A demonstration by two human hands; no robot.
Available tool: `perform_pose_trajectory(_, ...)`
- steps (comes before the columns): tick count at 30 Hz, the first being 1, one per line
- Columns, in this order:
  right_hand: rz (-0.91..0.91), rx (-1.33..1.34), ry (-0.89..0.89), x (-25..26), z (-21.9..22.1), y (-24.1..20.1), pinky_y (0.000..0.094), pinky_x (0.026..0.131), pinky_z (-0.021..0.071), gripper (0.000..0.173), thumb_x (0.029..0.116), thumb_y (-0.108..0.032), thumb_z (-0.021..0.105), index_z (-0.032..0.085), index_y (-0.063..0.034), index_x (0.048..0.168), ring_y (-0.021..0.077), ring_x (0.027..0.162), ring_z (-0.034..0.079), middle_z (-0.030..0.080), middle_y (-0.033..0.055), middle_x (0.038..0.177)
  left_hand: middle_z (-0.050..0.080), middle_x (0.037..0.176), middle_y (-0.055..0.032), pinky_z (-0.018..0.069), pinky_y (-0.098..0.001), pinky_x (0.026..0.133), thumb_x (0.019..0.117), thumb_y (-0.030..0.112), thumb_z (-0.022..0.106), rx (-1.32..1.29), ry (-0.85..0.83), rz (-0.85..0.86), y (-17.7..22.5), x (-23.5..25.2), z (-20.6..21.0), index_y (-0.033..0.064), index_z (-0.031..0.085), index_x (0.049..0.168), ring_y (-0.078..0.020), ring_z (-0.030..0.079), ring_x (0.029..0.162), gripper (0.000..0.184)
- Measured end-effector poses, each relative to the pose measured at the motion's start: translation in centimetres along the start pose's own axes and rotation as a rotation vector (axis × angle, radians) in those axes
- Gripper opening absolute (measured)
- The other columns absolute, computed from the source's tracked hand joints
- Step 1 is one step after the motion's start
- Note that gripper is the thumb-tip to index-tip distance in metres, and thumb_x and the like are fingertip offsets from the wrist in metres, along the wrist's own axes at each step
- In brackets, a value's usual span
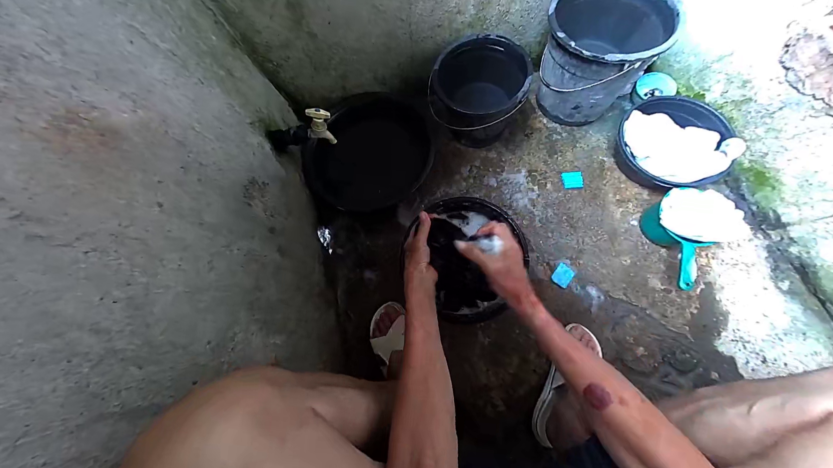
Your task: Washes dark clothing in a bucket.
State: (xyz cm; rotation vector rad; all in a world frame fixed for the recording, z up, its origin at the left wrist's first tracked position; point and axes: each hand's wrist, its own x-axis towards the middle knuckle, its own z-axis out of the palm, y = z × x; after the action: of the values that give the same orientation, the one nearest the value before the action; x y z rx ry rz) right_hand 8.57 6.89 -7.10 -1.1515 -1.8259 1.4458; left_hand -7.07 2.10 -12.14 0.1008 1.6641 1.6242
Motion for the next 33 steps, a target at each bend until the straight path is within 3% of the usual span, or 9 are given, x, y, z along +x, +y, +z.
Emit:
perform_pose_trajectory(3, -0.102, -0.242, -0.033, -0.6, 4.2, 0.1, 0.049, 0.085, 0.0562, 0.038, 0.0934, -0.044, 0.068, 0.072, -0.0076, 0.103, 0.0262, 0.098, 0.065, 0.066, 0.0121, 0.104, 0.07, 0.102, -0.0179, 0.0564, -0.0436, 0.087, 0.1033, 0.058, 0.049, 0.117, 0.122, 0.037, -1.2, -0.6, 2.3, -0.0014, 0.068, 0.117, -0.0233, 0.067, 0.094, 0.064)
perform_pose_trajectory(6, 0.17, -0.32, 0.12, 3.1, 4.2, 3.5, 0.0611, 0.099, 0.0498, 0.037, 0.102, -0.028, 0.056, 0.066, 0.0006, 0.124, 0.0393, 0.114, 0.065, 0.068, 0.0231, 0.12, 0.069, 0.103, -0.0191, 0.0539, -0.046, 0.085, 0.1032, 0.041, 0.059, 0.141, 0.091, -0.047, -1.5, -2.0, 4.7, -0.002, 0.069, 0.114, -0.0266, 0.065, 0.094, 0.045)
perform_pose_trajectory(11, 0.211, -0.252, -0.043, 1.8, 4.6, 5.9, 0.0487, 0.094, 0.0539, 0.049, 0.1065, -0.043, 0.043, 0.07, -0.0024, 0.113, 0.0262, 0.101, 0.069, 0.072, 0.0148, 0.102, 0.067, 0.087, -0.0186, 0.0538, -0.0441, 0.075, 0.1012, 0.046, 0.063, 0.281, 0.175, -0.084, -3.1, 1.7, 3.9, -0.0035, 0.071, 0.1, -0.0259, 0.063, 0.078, 0.05)
perform_pose_trajectory(17, 0.44, -0.053, -0.045, 5.4, 0.8, 13.5, 0.0502, 0.11, 0.0475, 0.061, 0.1058, -0.049, 0.049, 0.053, -0.0039, 0.146, 0.0292, 0.13, 0.058, 0.06, 0.0213, 0.139, 0.069, 0.126, -0.0077, 0.0559, -0.0472, 0.093, 0.0924, 0.026, 0.077, 0.29, 0.012, 0.134, -7.9, 5.2, 1.3, 0.0167, 0.071, 0.126, -0.0224, 0.066, 0.114, 0.035)
perform_pose_trajectory(22, 0.54, -0.293, -0.056, 6.2, 2.4, 15.9, 0.0505, 0.102, 0.0503, 0.042, 0.1037, -0.026, 0.058, 0.06, 0.0084, 0.128, 0.0355, 0.115, 0.064, 0.065, 0.0277, 0.121, 0.067, 0.132, -0.0071, 0.0492, -0.0529, 0.106, 0.0975, 0.011, 0.063, 0.802, -0.016, 0.226, -11.1, 6.2, 2.9, 0.0163, 0.069, 0.129, -0.0265, 0.062, 0.124, 0.033)
perform_pose_trajectory(25, 0.652, -0.432, -0.231, 6.9, 1.6, 14.4, 0.0518, 0.114, 0.0405, 0.044, 0.1103, -0.022, 0.043, 0.052, 0.0093, 0.141, 0.0396, 0.133, 0.055, 0.057, 0.031, 0.138, 0.069, 0.131, -0.0087, 0.0487, -0.0547, 0.106, 0.0985, 0.009, 0.061, 0.805, -0.111, 0.183, -10.2, 7.3, 2.5, 0.0146, 0.07, 0.128, -0.028, 0.063, 0.124, 0.031)
perform_pose_trajectory(28, 0.462, -0.333, -0.057, 7.0, 0.7, 12.4, 0.0504, 0.112, 0.0445, 0.039, 0.1058, -0.015, 0.05, 0.058, 0.0034, 0.139, 0.0358, 0.129, 0.058, 0.061, 0.027, 0.135, 0.066, 0.136, -0.0042, 0.0499, -0.0485, 0.107, 0.1005, 0.022, 0.065, 0.477, -0.178, 0.143, -8.2, 7.4, 1.2, 0.0154, 0.07, 0.13, -0.0214, 0.061, 0.126, 0.03)
perform_pose_trajectory(30, 0.336, -0.21, 0.039, 5.3, 1.5, 10.3, 0.0511, 0.096, 0.0542, 0.039, 0.102, -0.032, 0.061, 0.065, -0.0048, 0.129, 0.029, 0.11, 0.066, 0.069, 0.0185, 0.117, 0.07, 0.129, -0.0018, 0.0538, -0.0484, 0.1, 0.097, 0.04, 0.07, 0.334, -0.119, 0.08, -7.2, 6.3, 1.2, 0.0193, 0.073, 0.125, -0.0198, 0.065, 0.119, 0.035)
perform_pose_trajectory(33, 0.257, -0.197, 0.035, 2.9, 4.3, 6.2, 0.0509, 0.091, 0.0557, 0.047, 0.0947, -0.049, 0.068, 0.066, -0.0083, 0.118, 0.0248, 0.103, 0.067, 0.069, 0.0117, 0.109, 0.072, 0.106, -0.0157, 0.0557, -0.0547, 0.086, 0.0969, 0.06, 0.06, 0.371, 0.085, 0.04, -6.9, 5.6, 2.7, 0.0089, 0.075, 0.112, -0.0297, 0.068, 0.096, 0.056)
